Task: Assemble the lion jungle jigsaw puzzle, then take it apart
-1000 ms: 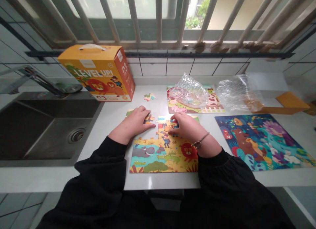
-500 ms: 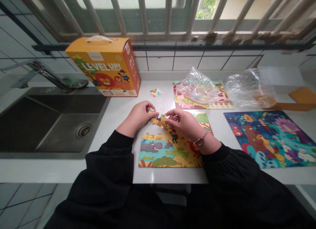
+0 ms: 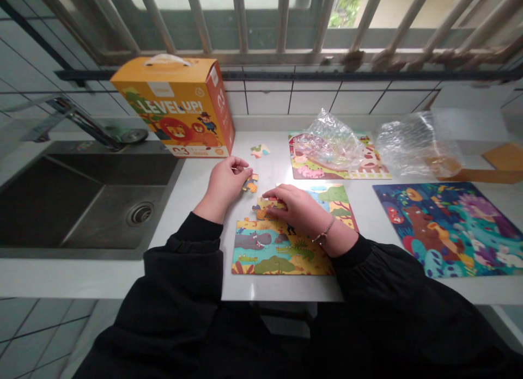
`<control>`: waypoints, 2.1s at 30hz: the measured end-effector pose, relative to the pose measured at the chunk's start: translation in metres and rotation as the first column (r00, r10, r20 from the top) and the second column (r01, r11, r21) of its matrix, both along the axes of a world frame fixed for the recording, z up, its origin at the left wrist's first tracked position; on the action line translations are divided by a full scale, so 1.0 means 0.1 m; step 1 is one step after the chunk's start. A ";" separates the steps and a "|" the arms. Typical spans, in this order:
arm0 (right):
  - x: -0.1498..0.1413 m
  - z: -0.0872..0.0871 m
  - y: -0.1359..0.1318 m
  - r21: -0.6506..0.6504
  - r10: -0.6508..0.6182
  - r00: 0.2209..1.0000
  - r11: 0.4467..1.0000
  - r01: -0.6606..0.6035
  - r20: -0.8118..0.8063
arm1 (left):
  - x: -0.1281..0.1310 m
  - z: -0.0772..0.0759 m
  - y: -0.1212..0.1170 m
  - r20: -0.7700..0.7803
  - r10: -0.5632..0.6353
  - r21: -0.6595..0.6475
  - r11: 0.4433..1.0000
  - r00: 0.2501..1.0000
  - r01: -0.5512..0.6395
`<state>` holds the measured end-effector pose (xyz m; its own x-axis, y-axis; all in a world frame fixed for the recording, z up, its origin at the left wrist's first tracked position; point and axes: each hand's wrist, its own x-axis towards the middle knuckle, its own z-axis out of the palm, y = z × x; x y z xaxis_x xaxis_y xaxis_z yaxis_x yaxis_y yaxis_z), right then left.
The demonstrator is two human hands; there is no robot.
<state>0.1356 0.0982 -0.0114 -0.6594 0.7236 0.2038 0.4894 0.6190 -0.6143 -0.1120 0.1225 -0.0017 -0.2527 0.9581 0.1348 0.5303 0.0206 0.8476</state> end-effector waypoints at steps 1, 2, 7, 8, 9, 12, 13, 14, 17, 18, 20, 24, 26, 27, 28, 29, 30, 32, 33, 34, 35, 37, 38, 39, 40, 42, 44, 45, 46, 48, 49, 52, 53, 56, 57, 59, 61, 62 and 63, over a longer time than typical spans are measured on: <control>0.01 -0.02 0.00 0.018 0.020 1.000 1.000 -0.020 0.003 | 0.00 0.01 0.00 -0.005 0.003 0.004 1.000 1.000 -0.003; 0.02 -0.04 0.01 0.033 0.039 0.999 0.999 -0.039 0.007 | 0.01 0.02 -0.01 -0.013 0.006 0.008 1.000 1.000 -0.006; 0.07 -0.09 0.03 0.081 0.095 0.995 0.992 -0.097 0.029 | 0.02 0.06 -0.04 -0.039 0.016 0.015 1.000 0.999 -0.016; 0.07 -0.09 0.03 0.085 0.101 0.994 0.991 -0.104 0.035 | 0.03 0.07 -0.04 -0.038 0.015 0.015 1.000 0.999 -0.015; 0.07 -0.09 0.03 0.089 0.105 0.994 0.990 -0.108 0.040 | 0.03 0.08 -0.04 -0.035 0.015 0.014 1.000 0.999 -0.014; 0.08 -0.09 0.03 0.093 0.106 0.993 0.990 -0.110 0.042 | 0.03 0.09 -0.05 -0.020 0.013 0.013 1.000 1.000 -0.013; 0.08 -0.08 0.03 0.091 0.107 0.993 0.990 -0.111 0.040 | 0.03 0.09 -0.05 -0.015 0.013 0.015 1.000 1.000 -0.013; 0.07 -0.08 0.03 0.090 0.110 0.993 0.989 -0.113 0.040 | 0.04 0.08 -0.05 -0.010 0.010 0.017 1.000 1.000 -0.010; 0.07 -0.06 0.03 0.093 0.119 0.992 0.988 -0.123 0.052 | 0.03 0.07 -0.04 0.022 -0.010 0.017 1.000 1.000 0.009; 0.06 -0.06 0.03 0.096 0.121 0.991 0.987 -0.127 0.059 | 0.01 0.06 -0.04 0.045 -0.029 0.009 1.000 0.999 0.028; 0.06 -0.04 0.03 0.100 0.125 0.990 0.986 -0.132 0.068 | -0.02 0.07 -0.04 0.109 -0.095 -0.030 0.995 0.990 0.099; 0.07 0.00 0.04 0.108 0.129 0.988 0.985 -0.137 0.082 | -0.16 0.14 -0.08 0.236 -0.263 -0.157 0.940 0.935 0.304; 0.08 0.03 0.03 0.109 0.133 0.986 0.983 -0.145 0.104 | -0.25 0.20 -0.11 0.267 -0.323 -0.218 0.897 0.908 0.384; 0.08 0.04 0.03 0.109 0.138 0.983 0.983 -0.151 0.118 | -0.29 0.22 -0.13 0.267 -0.350 -0.248 0.875 0.898 0.415; 0.09 0.06 0.03 0.107 0.141 0.981 0.982 -0.156 0.130 | -0.33 0.24 -0.14 0.254 -0.380 -0.282 0.850 0.889 0.444; 0.09 0.07 0.03 0.107 0.144 0.980 0.981 -0.159 0.140 | -0.36 0.25 -0.15 0.229 -0.416 -0.318 0.822 0.880 0.472; 0.09 0.08 0.03 0.106 0.144 0.979 0.981 -0.160 0.147 | -0.39 0.26 -0.16 0.197 -0.458 -0.358 0.789 0.867 0.498; 0.10 0.08 0.03 0.105 0.140 0.979 0.982 -0.157 0.150 | -0.43 0.26 -0.16 0.123 -0.535 -0.440 0.725 0.836 0.530; 0.10 0.08 0.03 0.103 0.136 0.980 0.983 -0.152 0.146 | -0.45 0.26 -0.16 0.091 -0.562 -0.474 0.702 0.822 0.532; 0.10 0.07 0.03 0.100 0.134 0.981 0.984 -0.149 0.139 | -0.45 0.27 -0.15 0.063 -0.577 -0.498 0.689 0.814 0.527; 0.10 0.07 0.03 0.096 0.133 0.982 0.985 -0.146 0.131 | -0.45 0.27 -0.15 0.038 -0.585 -0.513 0.684 0.810 0.518; 0.10 0.05 0.03 0.091 0.133 0.984 0.985 -0.144 0.116 | -0.45 0.29 -0.15 -0.003 -0.604 -0.524 0.680 0.797 0.513; 0.10 0.04 0.03 0.089 0.132 0.985 0.986 -0.143 0.110 | -0.44 0.30 -0.15 -0.020 -0.615 -0.525 0.678 0.788 0.515; 0.10 0.03 0.04 0.089 0.132 0.986 0.986 -0.142 0.106 | -0.43 0.31 -0.15 -0.036 -0.624 -0.525 0.677 0.781 0.516; 0.10 0.02 0.04 0.088 0.132 0.986 0.986 -0.141 0.103 | -0.43 0.32 -0.15 -0.048 -0.632 -0.528 0.674 0.774 0.518; 0.10 0.01 0.04 0.086 0.130 0.987 0.987 -0.139 0.099 | -0.42 0.32 -0.14 -0.062 -0.638 -0.530 0.673 0.768 0.516; 0.11 0.01 0.04 0.082 0.133 0.986 0.987 -0.141 0.101 | -0.41 0.30 -0.14 -0.075 -0.637 -0.523 0.681 0.767 0.513; 0.11 0.01 0.04 0.080 0.134 0.986 0.987 -0.142 0.102 | -0.40 0.29 -0.14 -0.083 -0.636 -0.513 0.687 0.767 0.514; 0.11 0.01 0.04 0.078 0.133 0.986 0.987 -0.142 0.103 | -0.38 0.28 -0.14 -0.093 -0.632 -0.500 0.698 0.769 0.513; 0.11 0.01 0.04 0.075 0.132 0.986 0.987 -0.140 0.101 | -0.36 0.26 -0.15 -0.103 -0.624 -0.477 0.715 0.775 0.512; 0.11 0.01 0.04 0.074 0.132 0.986 0.987 -0.139 0.099 | -0.35 0.26 -0.15 -0.102 -0.619 -0.469 0.721 0.779 0.511; 0.11 0.03 0.03 0.066 0.130 0.987 0.988 -0.137 0.093 | -0.33 0.26 -0.16 -0.094 -0.597 -0.462 0.735 0.797 0.496; 0.11 0.03 0.03 0.063 0.131 0.987 0.989 -0.137 0.092 | -0.33 0.26 -0.16 -0.094 -0.588 -0.461 0.741 0.803 0.488; 0.11 0.04 0.03 0.057 0.133 0.987 0.989 -0.139 0.094 | -0.32 0.25 -0.15 -0.089 -0.579 -0.456 0.747 0.810 0.484; 0.10 0.04 0.04 0.057 0.134 0.986 0.989 -0.140 0.095 | -0.31 0.25 -0.15 -0.088 -0.581 -0.450 0.748 0.809 0.488; 0.10 0.03 0.04 0.058 0.132 0.986 0.989 -0.138 0.097 | -0.29 0.24 -0.14 -0.087 -0.586 -0.441 0.748 0.805 0.497; 0.10 0.02 0.04 0.059 0.132 0.986 0.989 -0.138 0.097 | -0.27 0.23 -0.14 -0.092 -0.589 -0.432 0.750 0.803 0.501; 0.10 0.02 0.04 0.060 0.132 0.987 0.989 -0.138 0.096 | -0.27 0.23 -0.14 -0.096 -0.593 -0.430 0.749 0.800 0.504; 0.10 0.01 0.04 0.062 0.131 0.987 0.989 -0.137 0.094 | -0.27 0.22 -0.14 -0.105 -0.596 -0.427 0.750 0.796 0.505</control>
<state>0.1455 0.1021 -0.0099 -0.7672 0.6141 0.1852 0.4503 0.7213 -0.5262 -0.1386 0.1089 0.0204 0.3274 0.9080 -0.2614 0.7151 -0.0573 0.6967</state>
